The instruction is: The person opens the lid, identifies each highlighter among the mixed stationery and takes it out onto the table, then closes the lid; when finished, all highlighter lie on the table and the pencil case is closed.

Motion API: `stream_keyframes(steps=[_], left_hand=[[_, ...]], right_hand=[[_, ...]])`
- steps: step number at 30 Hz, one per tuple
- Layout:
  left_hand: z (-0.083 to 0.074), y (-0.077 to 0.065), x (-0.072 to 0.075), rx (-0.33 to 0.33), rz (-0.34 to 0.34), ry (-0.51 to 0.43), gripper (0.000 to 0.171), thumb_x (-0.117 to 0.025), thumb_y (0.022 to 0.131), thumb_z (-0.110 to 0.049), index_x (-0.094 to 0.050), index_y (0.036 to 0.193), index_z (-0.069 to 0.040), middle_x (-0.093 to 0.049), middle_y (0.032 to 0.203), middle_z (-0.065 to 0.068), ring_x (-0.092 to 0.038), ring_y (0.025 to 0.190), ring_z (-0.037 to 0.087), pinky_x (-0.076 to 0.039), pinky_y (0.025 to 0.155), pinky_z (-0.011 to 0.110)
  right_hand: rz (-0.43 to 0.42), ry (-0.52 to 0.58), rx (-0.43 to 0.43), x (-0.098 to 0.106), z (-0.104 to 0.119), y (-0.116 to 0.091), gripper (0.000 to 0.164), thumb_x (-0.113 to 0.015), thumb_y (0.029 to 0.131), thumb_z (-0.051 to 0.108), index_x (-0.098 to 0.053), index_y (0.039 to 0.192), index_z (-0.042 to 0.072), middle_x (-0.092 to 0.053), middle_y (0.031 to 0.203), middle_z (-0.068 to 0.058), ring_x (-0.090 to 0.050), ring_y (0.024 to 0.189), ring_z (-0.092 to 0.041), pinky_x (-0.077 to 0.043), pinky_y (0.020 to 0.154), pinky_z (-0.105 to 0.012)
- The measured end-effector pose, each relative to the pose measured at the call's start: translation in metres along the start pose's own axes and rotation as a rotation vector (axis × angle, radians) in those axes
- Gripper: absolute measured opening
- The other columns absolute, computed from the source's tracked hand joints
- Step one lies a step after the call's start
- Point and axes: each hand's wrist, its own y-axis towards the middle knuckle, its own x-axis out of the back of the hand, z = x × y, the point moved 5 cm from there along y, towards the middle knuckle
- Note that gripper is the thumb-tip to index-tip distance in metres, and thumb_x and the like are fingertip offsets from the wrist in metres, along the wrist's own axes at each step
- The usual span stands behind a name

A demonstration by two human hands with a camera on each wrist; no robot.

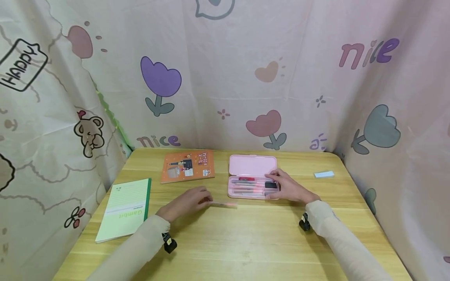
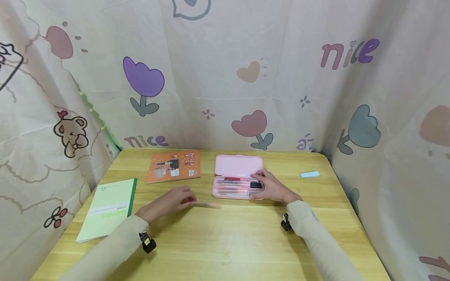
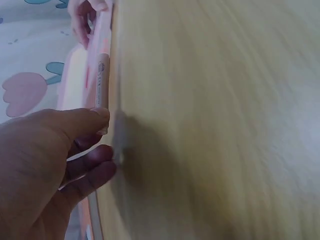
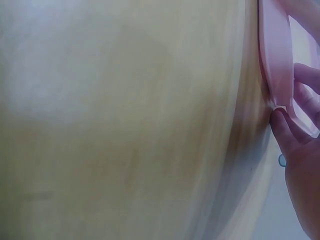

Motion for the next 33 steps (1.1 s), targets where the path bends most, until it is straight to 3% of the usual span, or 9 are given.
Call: stream_keyframes(steps=[7,15,23,28,33], left_hand=[[0.006,-0.007,-0.005,0.023,0.045,-0.036,0.007,-0.075,0.106,-0.026,-0.077,0.113,-0.025,-0.066,0.105,-0.013,-0.058,0.093,0.006,-0.057,0.084,0.026],[0.005,-0.007,-0.008,-0.011,0.044,-0.053,0.009,-0.076,0.105,-0.027,-0.077,0.114,-0.024,-0.068,0.105,-0.015,-0.059,0.095,0.007,-0.057,0.087,0.026],[0.007,-0.006,-0.007,0.010,0.052,-0.095,0.013,-0.075,0.105,-0.032,-0.076,0.116,-0.026,-0.068,0.107,-0.015,-0.061,0.097,0.007,-0.058,0.088,0.027],[0.004,0.008,-0.002,0.050,0.021,-0.142,0.020,-0.071,0.108,-0.035,-0.076,0.122,-0.022,-0.070,0.112,-0.014,-0.064,0.102,0.007,-0.060,0.093,0.031],[-0.004,0.038,-0.002,0.023,0.019,-0.182,0.022,-0.068,0.110,-0.029,-0.076,0.126,-0.017,-0.074,0.116,-0.009,-0.068,0.106,0.008,-0.061,0.096,0.033]], right_hand=[[0.008,0.004,0.006,0.000,0.000,0.001,0.101,-0.090,0.085,0.058,-0.049,0.165,0.011,-0.042,0.159,-0.013,-0.041,0.146,-0.036,-0.037,0.127,-0.065],[0.007,0.006,0.016,-0.001,-0.001,0.001,0.099,-0.090,0.086,0.056,-0.049,0.164,0.010,-0.043,0.158,-0.014,-0.042,0.144,-0.037,-0.038,0.125,-0.065],[0.007,0.012,0.020,-0.002,-0.001,0.001,0.099,-0.090,0.087,0.055,-0.048,0.165,0.010,-0.042,0.159,-0.014,-0.041,0.145,-0.036,-0.037,0.126,-0.064],[0.005,0.002,0.029,-0.002,-0.001,0.001,0.100,-0.090,0.087,0.055,-0.048,0.165,0.009,-0.043,0.159,-0.015,-0.042,0.144,-0.036,-0.038,0.126,-0.064],[0.004,0.007,0.020,-0.002,-0.001,0.001,0.100,-0.091,0.086,0.054,-0.048,0.165,0.009,-0.043,0.159,-0.014,-0.041,0.146,-0.036,-0.036,0.127,-0.064]])
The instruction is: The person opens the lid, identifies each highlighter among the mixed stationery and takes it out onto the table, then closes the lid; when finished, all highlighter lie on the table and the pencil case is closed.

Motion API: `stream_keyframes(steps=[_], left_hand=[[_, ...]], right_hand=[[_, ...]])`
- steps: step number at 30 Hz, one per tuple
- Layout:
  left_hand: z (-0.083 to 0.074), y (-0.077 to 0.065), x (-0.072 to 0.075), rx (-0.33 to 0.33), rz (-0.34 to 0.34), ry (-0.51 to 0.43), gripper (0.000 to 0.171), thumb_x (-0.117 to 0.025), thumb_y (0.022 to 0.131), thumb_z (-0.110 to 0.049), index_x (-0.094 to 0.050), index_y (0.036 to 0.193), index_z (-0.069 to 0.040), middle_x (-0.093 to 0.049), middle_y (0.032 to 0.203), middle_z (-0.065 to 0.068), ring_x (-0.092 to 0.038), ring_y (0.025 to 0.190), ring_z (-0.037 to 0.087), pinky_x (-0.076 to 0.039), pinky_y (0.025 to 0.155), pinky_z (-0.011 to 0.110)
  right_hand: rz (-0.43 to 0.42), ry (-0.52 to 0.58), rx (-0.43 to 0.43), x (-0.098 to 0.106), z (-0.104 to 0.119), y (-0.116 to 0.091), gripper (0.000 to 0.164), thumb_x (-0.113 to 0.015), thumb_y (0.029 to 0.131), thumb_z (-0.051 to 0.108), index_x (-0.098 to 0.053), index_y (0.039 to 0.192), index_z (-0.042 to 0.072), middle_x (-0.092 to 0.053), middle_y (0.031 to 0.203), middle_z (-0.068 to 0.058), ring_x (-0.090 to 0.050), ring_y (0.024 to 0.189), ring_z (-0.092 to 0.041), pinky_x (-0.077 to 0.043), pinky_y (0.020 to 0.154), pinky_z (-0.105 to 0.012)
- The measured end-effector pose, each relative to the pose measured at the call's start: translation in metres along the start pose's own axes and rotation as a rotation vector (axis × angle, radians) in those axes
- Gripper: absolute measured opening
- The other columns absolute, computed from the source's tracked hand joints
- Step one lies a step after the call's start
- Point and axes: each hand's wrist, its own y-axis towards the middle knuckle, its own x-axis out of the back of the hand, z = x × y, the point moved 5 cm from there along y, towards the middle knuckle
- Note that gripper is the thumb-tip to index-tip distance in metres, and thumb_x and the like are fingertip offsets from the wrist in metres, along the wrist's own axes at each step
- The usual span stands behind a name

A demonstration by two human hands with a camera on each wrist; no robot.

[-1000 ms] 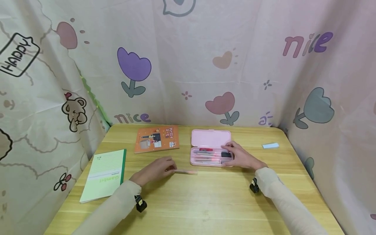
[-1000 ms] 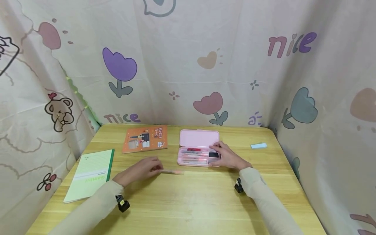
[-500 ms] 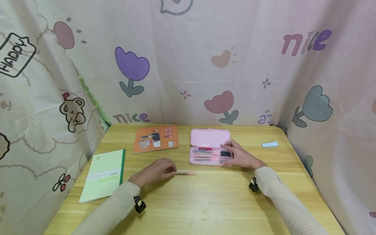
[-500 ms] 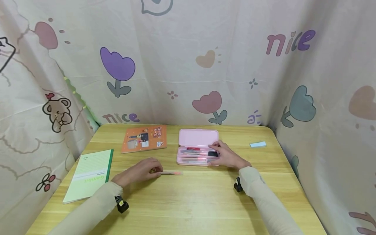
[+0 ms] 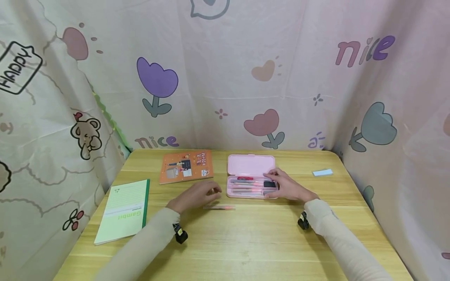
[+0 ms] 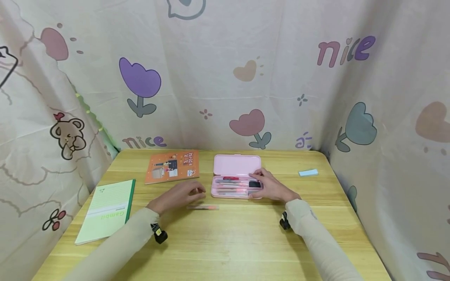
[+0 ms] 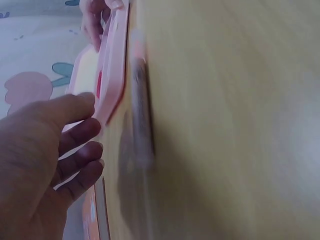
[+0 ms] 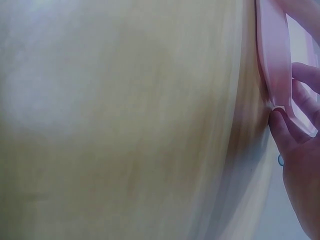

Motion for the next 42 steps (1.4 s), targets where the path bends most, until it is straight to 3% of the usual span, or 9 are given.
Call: stream_keyframes(steps=[5,10,14,19,29,35,42], left_hand=[[-0.014,0.027,-0.007,-0.052,0.012,0.084,0.020,-0.066,0.111,-0.025,-0.078,0.124,-0.016,-0.078,0.117,-0.005,-0.070,0.108,0.010,-0.062,0.097,0.033],[-0.033,0.044,-0.008,-0.108,0.006,0.180,0.018,-0.066,0.111,-0.021,-0.080,0.119,-0.015,-0.078,0.116,-0.003,-0.070,0.107,0.013,-0.061,0.099,0.035],[-0.046,0.051,-0.011,-0.097,0.048,0.206,0.016,-0.066,0.111,-0.020,-0.081,0.112,-0.015,-0.077,0.102,-0.004,-0.065,0.089,0.010,-0.059,0.085,0.030],[-0.048,0.049,-0.015,-0.005,0.087,0.159,0.013,-0.068,0.109,-0.018,-0.081,0.108,-0.016,-0.073,0.094,-0.008,-0.058,0.079,0.008,-0.053,0.075,0.024],[-0.042,0.054,-0.016,0.019,0.132,0.001,0.012,-0.068,0.109,-0.017,-0.079,0.105,-0.014,-0.070,0.095,-0.004,-0.056,0.083,0.011,-0.050,0.075,0.027],[-0.033,0.039,-0.008,0.024,0.045,-0.004,0.010,-0.070,0.108,-0.018,-0.078,0.113,-0.014,-0.071,0.106,-0.003,-0.061,0.095,0.010,-0.057,0.085,0.030],[-0.025,-0.007,-0.001,0.018,-0.034,0.044,0.013,-0.073,0.106,-0.020,-0.078,0.117,-0.016,-0.068,0.110,-0.005,-0.062,0.099,0.009,-0.059,0.087,0.028]], right_hand=[[-0.007,-0.002,0.016,-0.001,0.002,0.000,0.099,-0.090,0.087,0.055,-0.049,0.164,0.009,-0.043,0.158,-0.015,-0.041,0.145,-0.037,-0.038,0.126,-0.065],[-0.005,-0.003,0.008,-0.001,0.001,-0.001,0.100,-0.090,0.086,0.056,-0.049,0.164,0.009,-0.043,0.157,-0.013,-0.041,0.144,-0.036,-0.038,0.125,-0.064],[-0.011,0.001,0.008,0.000,0.000,-0.002,0.099,-0.090,0.086,0.055,-0.050,0.164,0.009,-0.044,0.158,-0.013,-0.041,0.144,-0.036,-0.038,0.125,-0.064],[-0.013,0.007,0.025,-0.001,0.002,0.000,0.099,-0.090,0.087,0.055,-0.050,0.164,0.008,-0.044,0.157,-0.014,-0.042,0.144,-0.037,-0.038,0.125,-0.064],[-0.001,-0.002,0.017,-0.002,0.001,-0.001,0.099,-0.089,0.087,0.056,-0.048,0.165,0.009,-0.043,0.159,-0.014,-0.041,0.145,-0.037,-0.038,0.125,-0.065],[0.005,0.008,0.010,-0.005,0.000,0.002,0.100,-0.089,0.087,0.057,-0.048,0.165,0.010,-0.042,0.160,-0.013,-0.040,0.146,-0.035,-0.038,0.126,-0.063],[-0.008,0.005,0.013,0.000,-0.002,-0.001,0.100,-0.090,0.087,0.055,-0.048,0.165,0.009,-0.042,0.160,-0.013,-0.040,0.148,-0.036,-0.037,0.126,-0.064]])
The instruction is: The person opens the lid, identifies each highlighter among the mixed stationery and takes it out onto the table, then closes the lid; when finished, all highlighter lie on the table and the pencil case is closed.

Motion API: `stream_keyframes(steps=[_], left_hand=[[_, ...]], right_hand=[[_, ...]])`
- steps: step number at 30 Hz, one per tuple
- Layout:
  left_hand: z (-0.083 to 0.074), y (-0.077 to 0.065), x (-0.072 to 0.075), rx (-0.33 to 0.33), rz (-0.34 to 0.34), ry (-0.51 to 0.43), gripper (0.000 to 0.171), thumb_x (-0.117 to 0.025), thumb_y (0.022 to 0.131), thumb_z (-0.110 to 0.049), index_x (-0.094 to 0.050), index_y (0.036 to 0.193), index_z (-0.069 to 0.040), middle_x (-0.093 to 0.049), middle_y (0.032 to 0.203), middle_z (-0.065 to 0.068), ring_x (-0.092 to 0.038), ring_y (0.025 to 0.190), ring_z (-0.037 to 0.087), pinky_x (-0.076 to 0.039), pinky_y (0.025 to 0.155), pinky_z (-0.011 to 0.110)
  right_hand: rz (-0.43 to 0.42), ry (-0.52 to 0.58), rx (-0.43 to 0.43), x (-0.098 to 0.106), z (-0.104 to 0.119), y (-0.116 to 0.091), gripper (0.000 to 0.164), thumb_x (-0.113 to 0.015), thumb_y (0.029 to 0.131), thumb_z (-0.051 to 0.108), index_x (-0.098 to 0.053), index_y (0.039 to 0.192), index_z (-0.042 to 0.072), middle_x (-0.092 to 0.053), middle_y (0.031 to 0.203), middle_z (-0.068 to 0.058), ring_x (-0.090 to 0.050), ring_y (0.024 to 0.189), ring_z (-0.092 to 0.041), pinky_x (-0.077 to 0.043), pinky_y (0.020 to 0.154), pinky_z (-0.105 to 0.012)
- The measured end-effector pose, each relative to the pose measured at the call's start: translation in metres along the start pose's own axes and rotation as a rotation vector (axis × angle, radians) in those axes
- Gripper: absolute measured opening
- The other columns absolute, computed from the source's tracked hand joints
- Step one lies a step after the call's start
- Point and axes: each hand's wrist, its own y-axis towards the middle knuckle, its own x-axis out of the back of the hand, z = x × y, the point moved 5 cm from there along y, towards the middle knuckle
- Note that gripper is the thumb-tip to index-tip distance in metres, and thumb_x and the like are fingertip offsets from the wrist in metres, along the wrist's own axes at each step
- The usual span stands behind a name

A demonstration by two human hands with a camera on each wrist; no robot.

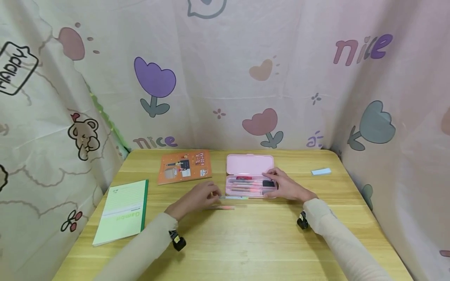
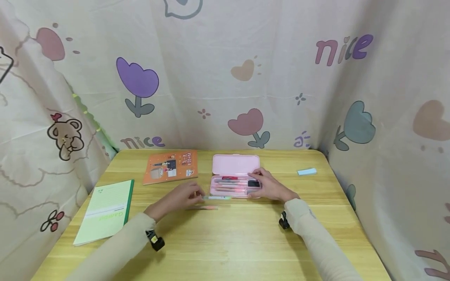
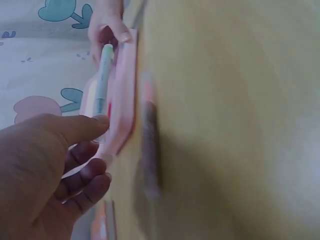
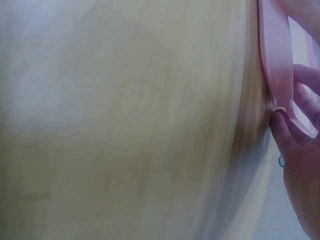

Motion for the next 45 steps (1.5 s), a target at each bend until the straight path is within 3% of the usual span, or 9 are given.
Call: stream_keyframes(steps=[5,9,20,31,37,41,45], left_hand=[[0.005,-0.030,-0.006,-0.024,-0.029,0.057,0.011,-0.073,0.106,-0.021,-0.077,0.115,-0.018,-0.067,0.108,-0.008,-0.061,0.095,0.005,-0.059,0.084,0.026],[0.009,-0.046,-0.011,-0.038,-0.042,0.096,0.009,-0.074,0.105,-0.018,-0.077,0.113,-0.018,-0.066,0.106,-0.009,-0.060,0.093,0.003,-0.058,0.083,0.027],[0.017,-0.059,-0.018,-0.084,-0.044,0.148,0.006,-0.077,0.103,-0.016,-0.076,0.109,-0.017,-0.065,0.102,-0.009,-0.059,0.090,0.001,-0.059,0.081,0.025],[0.021,-0.062,-0.015,-0.099,-0.058,0.117,0.009,-0.078,0.102,-0.016,-0.077,0.111,-0.018,-0.066,0.102,-0.009,-0.057,0.087,0.000,-0.056,0.077,0.023],[0.021,-0.060,-0.012,-0.007,-0.041,0.066,0.011,-0.076,0.104,-0.029,-0.076,0.114,-0.024,-0.063,0.103,-0.012,-0.055,0.089,0.003,-0.055,0.079,0.024],[0.019,-0.048,-0.007,0.050,-0.051,0.033,0.018,-0.071,0.107,-0.035,-0.076,0.120,-0.023,-0.065,0.109,-0.013,-0.060,0.095,0.004,-0.058,0.085,0.026],[0.016,-0.024,-0.003,0.054,-0.060,0.020,0.022,-0.070,0.108,-0.031,-0.076,0.126,-0.018,-0.070,0.118,-0.008,-0.066,0.104,0.007,-0.062,0.093,0.031]], right_hand=[[-0.006,-0.003,-0.013,0.004,0.000,-0.002,0.100,-0.090,0.087,0.054,-0.048,0.165,0.009,-0.042,0.161,-0.014,-0.039,0.148,-0.038,-0.036,0.127,-0.066],[0.005,-0.001,-0.027,0.004,-0.001,-0.003,0.100,-0.089,0.087,0.056,-0.047,0.166,0.010,-0.040,0.161,-0.015,-0.039,0.148,-0.038,-0.036,0.127,-0.066],[0.009,0.008,-0.029,0.004,0.002,-0.002,0.100,-0.088,0.087,0.056,-0.047,0.165,0.010,-0.040,0.161,-0.015,-0.039,0.147,-0.038,-0.036,0.127,-0.067],[0.012,0.015,-0.038,0.003,0.001,0.000,0.100,-0.089,0.087,0.056,-0.047,0.166,0.012,-0.040,0.161,-0.011,-0.038,0.148,-0.035,-0.035,0.128,-0.064],[0.019,0.023,-0.045,0.003,0.003,-0.001,0.100,-0.089,0.087,0.056,-0.047,0.166,0.012,-0.040,0.161,-0.012,-0.038,0.148,-0.035,-0.035,0.128,-0.065],[0.013,0.020,-0.038,0.002,0.003,0.000,0.100,-0.090,0.086,0.056,-0.048,0.165,0.012,-0.041,0.161,-0.012,-0.038,0.148,-0.035,-0.035,0.128,-0.065],[0.017,0.020,-0.039,0.001,0.003,0.000,0.100,-0.089,0.087,0.056,-0.048,0.166,0.012,-0.040,0.161,-0.012,-0.038,0.148,-0.035,-0.035,0.128,-0.064]])
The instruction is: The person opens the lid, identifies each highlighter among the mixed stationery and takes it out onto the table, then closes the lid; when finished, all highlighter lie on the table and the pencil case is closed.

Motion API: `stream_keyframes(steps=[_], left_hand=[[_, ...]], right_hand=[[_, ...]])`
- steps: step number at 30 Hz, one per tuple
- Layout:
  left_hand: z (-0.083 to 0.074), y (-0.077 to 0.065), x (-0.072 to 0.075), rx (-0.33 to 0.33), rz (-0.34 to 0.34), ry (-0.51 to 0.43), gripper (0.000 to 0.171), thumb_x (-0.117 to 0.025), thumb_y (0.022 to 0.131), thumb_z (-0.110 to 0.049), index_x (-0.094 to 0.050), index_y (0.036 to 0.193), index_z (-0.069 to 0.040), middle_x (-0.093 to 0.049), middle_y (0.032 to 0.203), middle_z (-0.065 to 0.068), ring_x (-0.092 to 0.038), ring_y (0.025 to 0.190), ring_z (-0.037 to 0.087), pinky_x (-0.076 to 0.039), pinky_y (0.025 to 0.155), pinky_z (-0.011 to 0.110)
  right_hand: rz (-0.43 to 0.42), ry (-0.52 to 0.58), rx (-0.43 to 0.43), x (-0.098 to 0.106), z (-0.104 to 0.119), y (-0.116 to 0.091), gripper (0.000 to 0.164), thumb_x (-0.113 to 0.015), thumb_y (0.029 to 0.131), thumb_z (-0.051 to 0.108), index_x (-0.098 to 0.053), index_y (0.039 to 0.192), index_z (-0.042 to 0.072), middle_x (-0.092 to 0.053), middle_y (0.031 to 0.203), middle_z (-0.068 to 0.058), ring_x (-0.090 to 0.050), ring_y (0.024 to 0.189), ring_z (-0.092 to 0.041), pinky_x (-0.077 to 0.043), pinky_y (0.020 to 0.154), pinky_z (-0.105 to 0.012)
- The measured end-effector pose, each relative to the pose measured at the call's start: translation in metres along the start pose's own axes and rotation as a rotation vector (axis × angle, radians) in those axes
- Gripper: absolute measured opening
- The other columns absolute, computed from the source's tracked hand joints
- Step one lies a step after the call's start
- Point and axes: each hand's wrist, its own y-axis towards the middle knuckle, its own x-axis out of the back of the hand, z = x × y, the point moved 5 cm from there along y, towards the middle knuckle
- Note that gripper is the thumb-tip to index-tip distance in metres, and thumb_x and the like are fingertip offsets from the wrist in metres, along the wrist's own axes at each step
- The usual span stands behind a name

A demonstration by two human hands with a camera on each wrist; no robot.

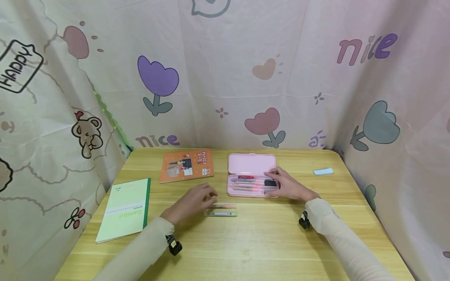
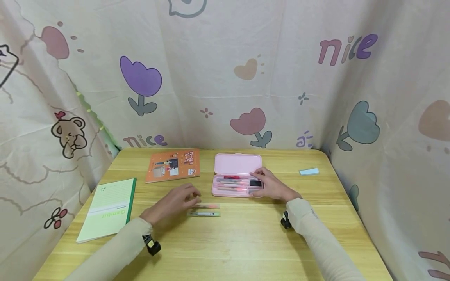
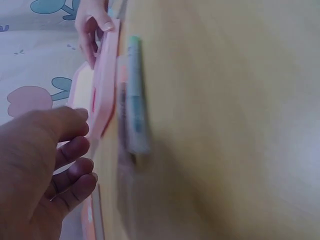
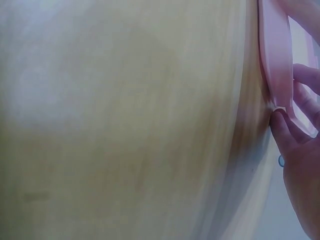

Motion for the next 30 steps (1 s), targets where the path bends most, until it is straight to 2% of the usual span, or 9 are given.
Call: stream_keyframes(steps=[6,11,16,19,22,26,30], left_hand=[[-0.014,0.045,-0.006,-0.045,0.042,0.020,0.024,-0.065,0.111,-0.028,-0.076,0.129,-0.016,-0.075,0.128,0.000,-0.071,0.112,0.014,-0.062,0.101,0.036],[-0.029,0.070,-0.014,-0.135,0.070,0.068,0.023,-0.065,0.111,-0.023,-0.078,0.129,-0.014,-0.078,0.126,0.001,-0.072,0.116,0.017,-0.060,0.106,0.039],[-0.040,0.082,-0.020,-0.211,0.077,0.127,0.017,-0.067,0.110,-0.019,-0.082,0.117,-0.014,-0.079,0.105,-0.003,-0.067,0.094,0.013,-0.061,0.092,0.033],[-0.043,0.086,-0.023,-0.220,0.082,0.167,0.015,-0.068,0.110,-0.018,-0.082,0.107,-0.015,-0.074,0.094,-0.005,-0.058,0.083,0.011,-0.055,0.081,0.029],[-0.045,0.090,-0.025,-0.216,0.093,0.228,0.015,-0.070,0.109,-0.019,-0.080,0.099,-0.016,-0.071,0.089,-0.006,-0.053,0.080,0.009,-0.050,0.077,0.025],[-0.050,0.094,-0.027,-0.235,0.107,0.305,0.022,-0.071,0.108,-0.021,-0.076,0.087,-0.014,-0.063,0.081,-0.007,-0.048,0.075,0.008,-0.043,0.071,0.023],[-0.055,0.097,-0.025,-0.261,0.118,0.319,0.038,-0.069,0.109,-0.016,-0.062,0.072,-0.012,-0.046,0.069,-0.007,-0.039,0.068,0.008,-0.035,0.065,0.022]], right_hand=[[0.006,-0.002,-0.007,0.000,-0.002,-0.001,0.100,-0.090,0.087,0.055,-0.047,0.166,0.012,-0.040,0.161,-0.012,-0.038,0.148,-0.036,-0.036,0.128,-0.064],[0.003,-0.015,0.000,-0.001,-0.002,0.000,0.100,-0.090,0.087,0.056,-0.048,0.166,0.012,-0.040,0.161,-0.011,-0.039,0.148,-0.035,-0.036,0.128,-0.063],[0.004,-0.023,0.003,-0.001,-0.003,0.000,0.099,-0.089,0.087,0.056,-0.047,0.166,0.012,-0.040,0.161,-0.012,-0.039,0.148,-0.036,-0.037,0.127,-0.064],[0.001,-0.020,0.002,0.000,-0.003,0.000,0.099,-0.090,0.087,0.055,-0.047,0.166,0.011,-0.040,0.161,-0.012,-0.038,0.148,-0.036,-0.037,0.127,-0.065],[0.000,-0.015,-0.003,0.000,-0.003,0.000,0.100,-0.090,0.087,0.054,-0.047,0.166,0.012,-0.040,0.162,-0.011,-0.038,0.148,-0.035,-0.037,0.127,-0.063],[-0.003,-0.012,0.009,-0.001,-0.003,-0.001,0.100,-0.090,0.086,0.056,-0.048,0.166,0.012,-0.040,0.161,-0.011,-0.039,0.148,-0.034,-0.037,0.128,-0.062],[-0.011,-0.010,0.020,-0.001,-0.003,0.000,0.101,-0.090,0.086,0.057,-0.048,0.165,0.011,-0.042,0.159,-0.011,-0.040,0.146,-0.034,-0.038,0.127,-0.061]])
